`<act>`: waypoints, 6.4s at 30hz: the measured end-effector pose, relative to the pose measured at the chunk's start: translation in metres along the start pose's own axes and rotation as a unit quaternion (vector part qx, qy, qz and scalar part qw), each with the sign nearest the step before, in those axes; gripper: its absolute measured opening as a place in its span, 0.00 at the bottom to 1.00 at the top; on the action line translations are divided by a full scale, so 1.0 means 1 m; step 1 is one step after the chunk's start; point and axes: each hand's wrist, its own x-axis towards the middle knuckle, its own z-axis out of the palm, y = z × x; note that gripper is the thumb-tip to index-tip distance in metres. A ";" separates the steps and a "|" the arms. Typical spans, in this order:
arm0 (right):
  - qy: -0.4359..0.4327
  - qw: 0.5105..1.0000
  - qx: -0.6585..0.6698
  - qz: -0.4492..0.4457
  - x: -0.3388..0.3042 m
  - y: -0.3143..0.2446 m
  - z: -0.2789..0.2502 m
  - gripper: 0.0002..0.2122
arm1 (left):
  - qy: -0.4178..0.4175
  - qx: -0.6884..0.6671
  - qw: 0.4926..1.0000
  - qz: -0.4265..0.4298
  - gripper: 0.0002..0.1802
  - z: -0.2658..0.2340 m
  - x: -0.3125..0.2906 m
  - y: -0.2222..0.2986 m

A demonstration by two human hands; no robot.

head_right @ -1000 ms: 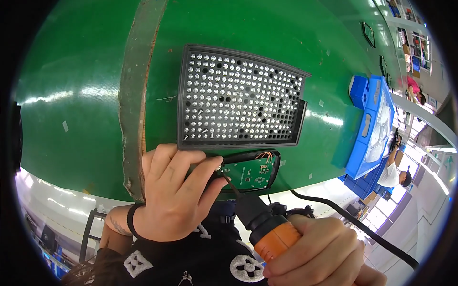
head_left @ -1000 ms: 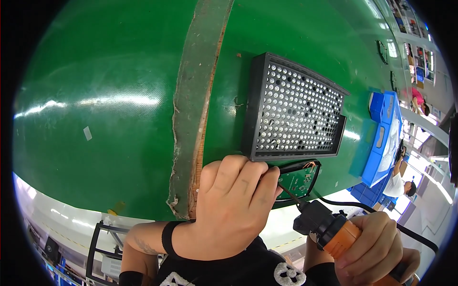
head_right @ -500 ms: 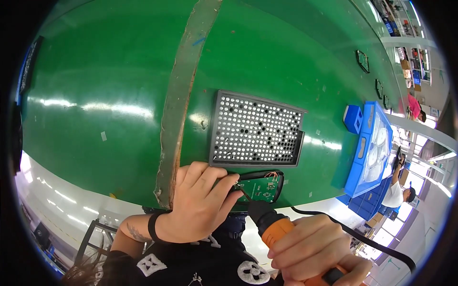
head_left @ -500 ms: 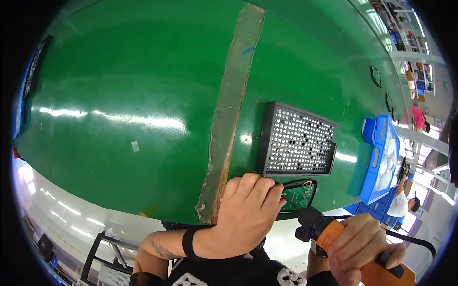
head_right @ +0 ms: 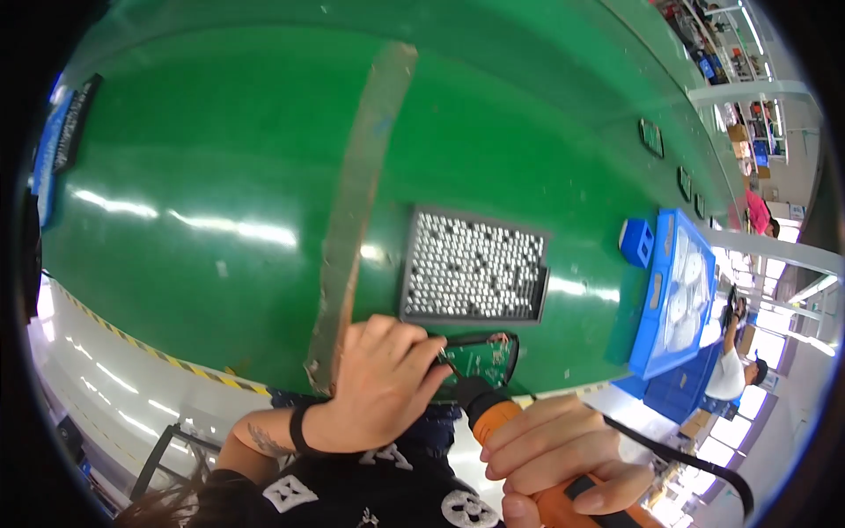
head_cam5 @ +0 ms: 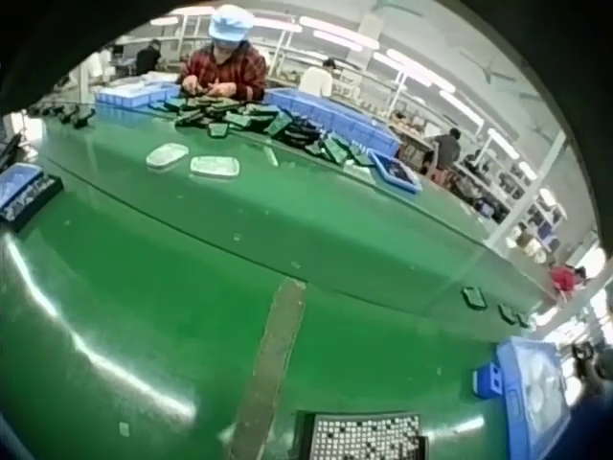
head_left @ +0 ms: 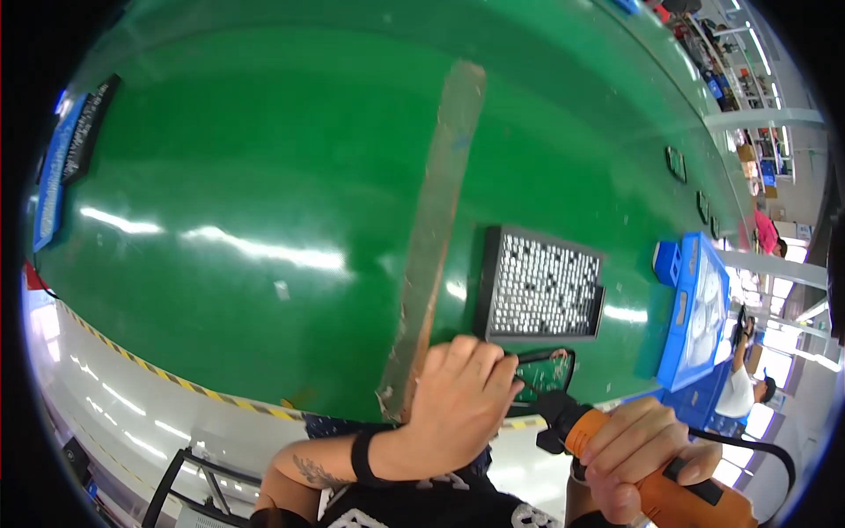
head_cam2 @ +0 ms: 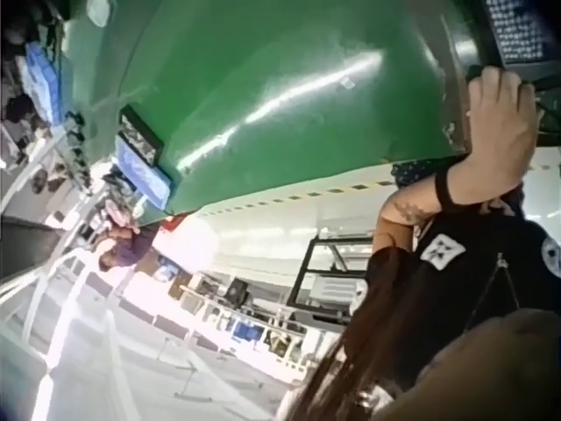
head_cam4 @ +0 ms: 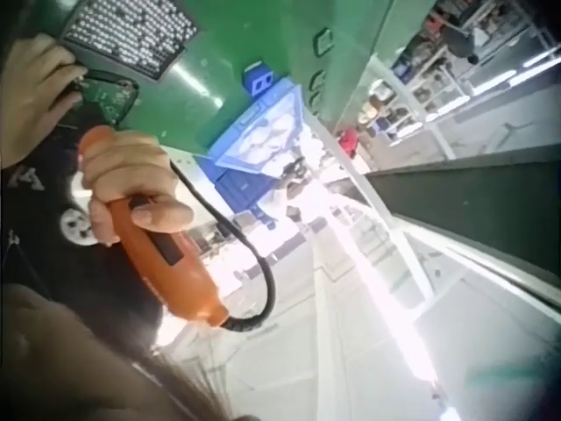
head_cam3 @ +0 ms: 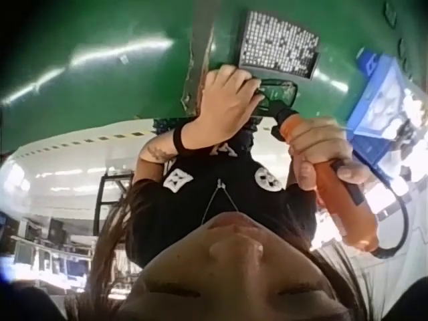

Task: The person picks up a circuit board and a plastic cover, fits them together, and places the assembly into a black frame. They then pick up a power screwdriver and drive screws into the assembly before placing the finished unit onto the conveyor belt.

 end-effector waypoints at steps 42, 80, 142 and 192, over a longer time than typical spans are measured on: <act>0.071 0.903 -0.163 0.392 -0.046 -0.040 -0.210 0.29 | -0.208 -0.019 0.978 0.009 0.20 0.003 0.001 0.047; -0.188 0.964 -0.161 0.092 0.036 -0.019 -0.033 0.07 | -0.208 -0.651 0.723 -0.102 0.44 -0.044 0.025 0.058; 0.019 0.790 -0.478 0.385 -0.062 0.033 -0.125 0.39 | 0.214 0.107 0.965 -0.107 0.39 -0.078 0.358 -0.114; -0.020 0.862 -0.394 0.319 -0.063 0.074 -0.159 0.42 | -0.235 0.192 0.928 0.217 0.22 -0.004 -0.036 0.032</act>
